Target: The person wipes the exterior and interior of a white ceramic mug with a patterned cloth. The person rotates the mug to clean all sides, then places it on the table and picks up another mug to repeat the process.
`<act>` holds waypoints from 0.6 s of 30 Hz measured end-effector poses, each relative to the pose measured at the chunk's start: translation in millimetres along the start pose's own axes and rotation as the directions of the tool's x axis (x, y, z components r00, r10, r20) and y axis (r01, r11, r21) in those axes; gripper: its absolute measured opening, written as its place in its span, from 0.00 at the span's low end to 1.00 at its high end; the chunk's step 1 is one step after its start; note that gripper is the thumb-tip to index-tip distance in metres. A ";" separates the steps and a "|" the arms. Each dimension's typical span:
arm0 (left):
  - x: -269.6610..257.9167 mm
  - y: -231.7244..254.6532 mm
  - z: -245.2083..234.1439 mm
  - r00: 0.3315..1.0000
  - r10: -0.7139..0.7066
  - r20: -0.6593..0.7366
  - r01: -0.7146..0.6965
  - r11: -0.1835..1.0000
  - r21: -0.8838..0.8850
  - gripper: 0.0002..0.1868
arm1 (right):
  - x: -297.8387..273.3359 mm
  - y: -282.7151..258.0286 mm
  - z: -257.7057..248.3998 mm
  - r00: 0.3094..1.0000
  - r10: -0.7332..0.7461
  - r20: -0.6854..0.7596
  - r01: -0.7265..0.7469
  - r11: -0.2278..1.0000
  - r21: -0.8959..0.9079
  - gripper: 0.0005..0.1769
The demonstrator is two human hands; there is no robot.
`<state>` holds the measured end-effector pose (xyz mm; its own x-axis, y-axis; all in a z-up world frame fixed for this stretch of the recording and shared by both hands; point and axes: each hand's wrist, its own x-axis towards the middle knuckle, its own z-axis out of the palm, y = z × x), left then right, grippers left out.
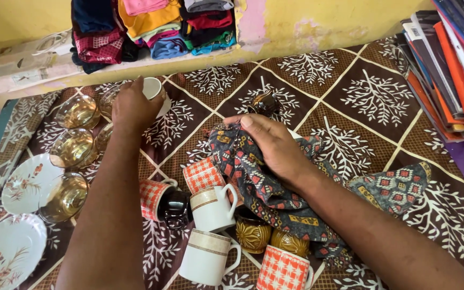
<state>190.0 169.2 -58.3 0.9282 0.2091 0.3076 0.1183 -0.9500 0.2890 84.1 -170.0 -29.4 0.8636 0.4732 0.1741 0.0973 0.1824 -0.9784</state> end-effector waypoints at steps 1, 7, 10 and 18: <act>2.0 -2.4 1.9 0.999 0.033 -0.011 -0.033 0.999 0.006 0.41 | 0.1 0.1 -0.5 1.000 -0.006 0.004 0.006 1.000 -0.010 0.26; 1.6 -3.4 0.5 0.997 0.068 0.049 -0.069 0.997 0.025 0.34 | 0.4 2.6 -0.4 1.000 -0.001 0.013 0.002 0.999 -0.047 0.26; -6.4 3.5 -7.8 0.996 0.064 0.069 -0.067 0.997 0.037 0.30 | 0.2 2.5 -1.0 1.000 0.004 0.011 -0.004 0.998 -0.058 0.26; -24.6 17.2 -25.3 1.000 0.022 0.006 -0.023 0.997 0.073 0.22 | 1.7 6.2 -2.1 0.998 -0.053 0.031 0.055 0.996 -0.065 0.24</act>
<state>160.3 153.6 -38.0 0.9328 0.1865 0.3083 0.1227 -0.9689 0.2149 87.2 -169.9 -35.5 0.8414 0.4895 0.2292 0.1765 0.1519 -0.9725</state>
